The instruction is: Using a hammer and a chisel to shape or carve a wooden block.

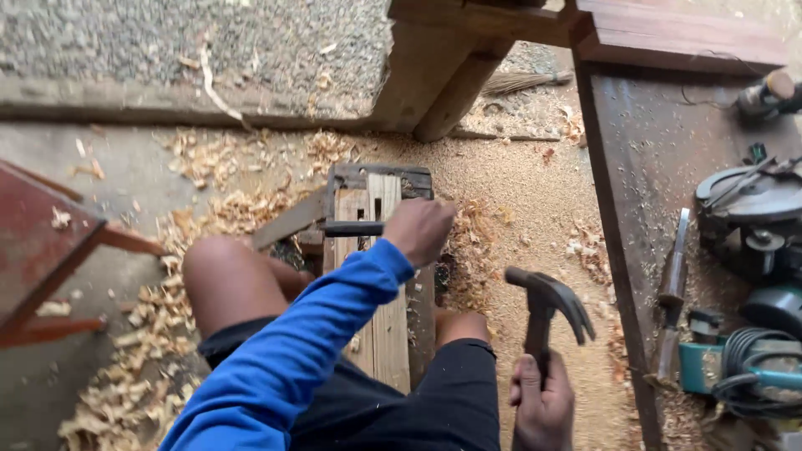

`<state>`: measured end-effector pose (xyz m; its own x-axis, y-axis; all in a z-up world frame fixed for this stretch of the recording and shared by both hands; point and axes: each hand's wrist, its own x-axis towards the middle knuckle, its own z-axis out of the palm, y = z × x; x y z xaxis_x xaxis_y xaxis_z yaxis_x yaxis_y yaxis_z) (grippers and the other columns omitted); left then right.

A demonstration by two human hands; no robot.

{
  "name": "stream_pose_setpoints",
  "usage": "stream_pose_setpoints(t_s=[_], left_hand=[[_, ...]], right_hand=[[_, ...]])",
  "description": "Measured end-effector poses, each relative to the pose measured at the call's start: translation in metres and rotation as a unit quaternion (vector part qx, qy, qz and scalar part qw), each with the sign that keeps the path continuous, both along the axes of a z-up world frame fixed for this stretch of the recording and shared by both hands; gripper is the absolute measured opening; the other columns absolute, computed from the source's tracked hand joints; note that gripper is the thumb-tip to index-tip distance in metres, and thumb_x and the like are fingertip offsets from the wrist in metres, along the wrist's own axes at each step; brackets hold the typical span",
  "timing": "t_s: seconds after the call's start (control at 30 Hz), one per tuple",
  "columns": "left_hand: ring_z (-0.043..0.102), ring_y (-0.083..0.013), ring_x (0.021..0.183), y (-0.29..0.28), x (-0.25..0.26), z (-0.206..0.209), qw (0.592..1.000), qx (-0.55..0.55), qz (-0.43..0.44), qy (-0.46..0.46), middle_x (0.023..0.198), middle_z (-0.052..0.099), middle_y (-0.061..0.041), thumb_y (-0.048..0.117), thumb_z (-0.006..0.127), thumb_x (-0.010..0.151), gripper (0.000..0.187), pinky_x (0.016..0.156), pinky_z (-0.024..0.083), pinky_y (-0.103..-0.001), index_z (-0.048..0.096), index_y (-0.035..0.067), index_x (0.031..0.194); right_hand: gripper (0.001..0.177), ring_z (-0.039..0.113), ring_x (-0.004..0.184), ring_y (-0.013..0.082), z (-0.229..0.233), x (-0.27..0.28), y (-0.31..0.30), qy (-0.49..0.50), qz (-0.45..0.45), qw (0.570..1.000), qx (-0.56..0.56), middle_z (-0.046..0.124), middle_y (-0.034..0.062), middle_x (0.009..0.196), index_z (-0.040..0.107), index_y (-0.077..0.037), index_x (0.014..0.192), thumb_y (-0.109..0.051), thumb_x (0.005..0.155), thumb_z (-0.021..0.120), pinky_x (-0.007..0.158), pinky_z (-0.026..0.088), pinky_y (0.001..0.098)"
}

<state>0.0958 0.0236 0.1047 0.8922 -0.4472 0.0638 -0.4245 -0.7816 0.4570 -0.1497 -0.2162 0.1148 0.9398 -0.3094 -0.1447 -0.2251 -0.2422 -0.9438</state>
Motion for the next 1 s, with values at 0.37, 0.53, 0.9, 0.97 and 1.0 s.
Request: stream_pose_setpoints(t_s=[0.37,0.53,0.9,0.97,1.0], left_hand=[[0.073,-0.0383,0.075,0.027,0.002,-0.087,0.988,0.144,-0.012,0.048,0.078,0.073,-0.018,0.014,0.071,0.079,0.007,0.067,0.059,-0.049,0.074,0.01,0.083],[0.073,-0.0381,0.075,0.02,0.004,-0.125,0.991,0.129,0.011,0.035,0.077,0.071,-0.018,0.014,0.069,0.083,0.005,0.068,0.059,-0.048,0.072,0.01,0.084],[0.075,-0.0309,0.083,-0.003,0.156,-0.096,0.961,0.25,-0.12,-0.013,0.094,0.075,-0.009,0.02,0.067,0.094,0.012,0.069,0.06,-0.046,0.077,0.016,0.091],[0.074,-0.0319,0.085,-0.009,0.17,-0.108,0.961,0.241,-0.131,0.019,0.095,0.074,-0.009,0.023,0.07,0.089,0.009,0.071,0.06,-0.047,0.078,0.02,0.09],[0.073,-0.0328,0.087,-0.013,0.174,-0.116,0.962,0.228,-0.141,0.057,0.095,0.073,-0.009,0.026,0.074,0.083,0.008,0.073,0.059,-0.047,0.079,0.023,0.09]], right_hand=[[0.028,0.053,0.048,0.0072,-0.05,0.019,0.062,0.143,0.041,0.98,0.132,0.058,0.0024,0.067,0.061,-0.002,0.104,-0.029,0.101,0.057,0.042,0.046,0.0252],[0.03,0.054,0.048,0.0066,-0.033,0.042,0.067,0.161,0.058,0.978,0.117,0.06,0.0008,0.068,0.062,-0.007,0.11,-0.033,0.097,0.057,0.042,0.046,0.0245],[0.034,0.056,0.049,0.0085,-0.083,0.071,0.064,0.177,-0.035,0.973,0.143,0.061,0.0036,0.069,0.062,0.0,0.105,-0.033,0.099,0.06,0.042,0.045,0.0261],[0.033,0.055,0.048,0.0083,-0.088,0.086,0.064,0.176,-0.034,0.967,0.182,0.06,0.0025,0.068,0.06,-0.008,0.117,-0.034,0.097,0.059,0.041,0.045,0.026],[0.038,0.054,0.048,0.008,-0.089,0.091,0.064,0.18,-0.032,0.959,0.217,0.059,0.0012,0.066,0.058,-0.015,0.128,-0.034,0.095,0.058,0.041,0.045,0.0258]])
